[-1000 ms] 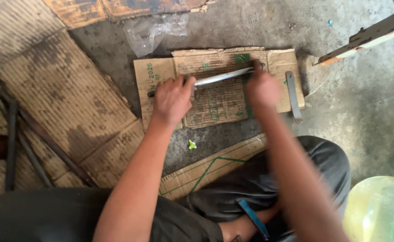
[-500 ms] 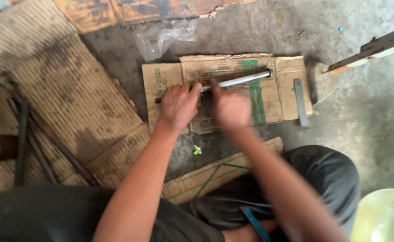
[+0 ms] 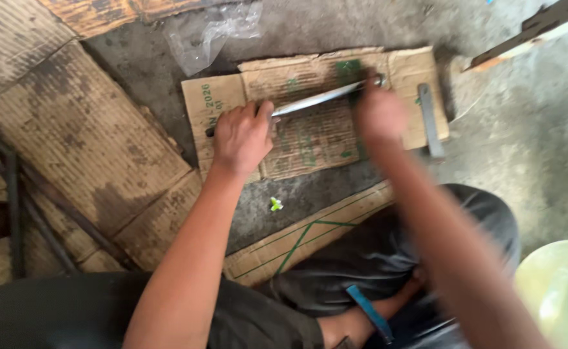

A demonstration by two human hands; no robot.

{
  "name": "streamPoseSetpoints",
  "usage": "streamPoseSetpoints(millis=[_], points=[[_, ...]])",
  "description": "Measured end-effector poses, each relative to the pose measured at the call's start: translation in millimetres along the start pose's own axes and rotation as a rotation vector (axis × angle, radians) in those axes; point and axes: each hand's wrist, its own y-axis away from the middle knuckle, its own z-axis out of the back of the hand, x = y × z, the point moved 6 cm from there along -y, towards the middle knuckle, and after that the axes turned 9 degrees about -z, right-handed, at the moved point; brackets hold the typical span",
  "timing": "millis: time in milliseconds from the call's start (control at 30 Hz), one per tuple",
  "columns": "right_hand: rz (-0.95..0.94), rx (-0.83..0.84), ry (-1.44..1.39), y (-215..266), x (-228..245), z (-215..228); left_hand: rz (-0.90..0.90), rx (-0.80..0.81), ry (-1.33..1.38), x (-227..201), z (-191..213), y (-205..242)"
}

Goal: The person cleans a long metal rod by rubbing it with a dark cloth and a piece of cardboard while sitting on the floor.

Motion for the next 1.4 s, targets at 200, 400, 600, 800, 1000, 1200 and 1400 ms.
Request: streamPoseSetpoints(millis=[200, 400, 600, 800, 1000, 1200, 1400], points=[[0.226, -0.027, -0.033, 47, 71, -25, -0.007, -0.022, -0.007, -5, 11, 0], [-0.101, -0.073, 0.091, 27, 36, -62, 0.023, -0.069, 0.012, -2, 7, 3], [0.25, -0.09, 0.371, 21, 25, -53, 0.062, 0.019, 0.039, 4, -1, 1], [-0.028, 0.01, 0.242, 29, 74, -48, 0.066, 0.032, 0.004, 3, 8, -6], [0.072, 0.133, 0.256, -1, 18, -46, 0.047, 0.023, 0.004, 5, -4, -3], [-0.054, 0.134, 0.082, 34, 82, -57, 0.047, 0.011, -0.049, -1, 4, -9], [0.038, 0.234, 0.164, 11, 24, -25, 0.031, -0.031, 0.065, 3, 3, -6]])
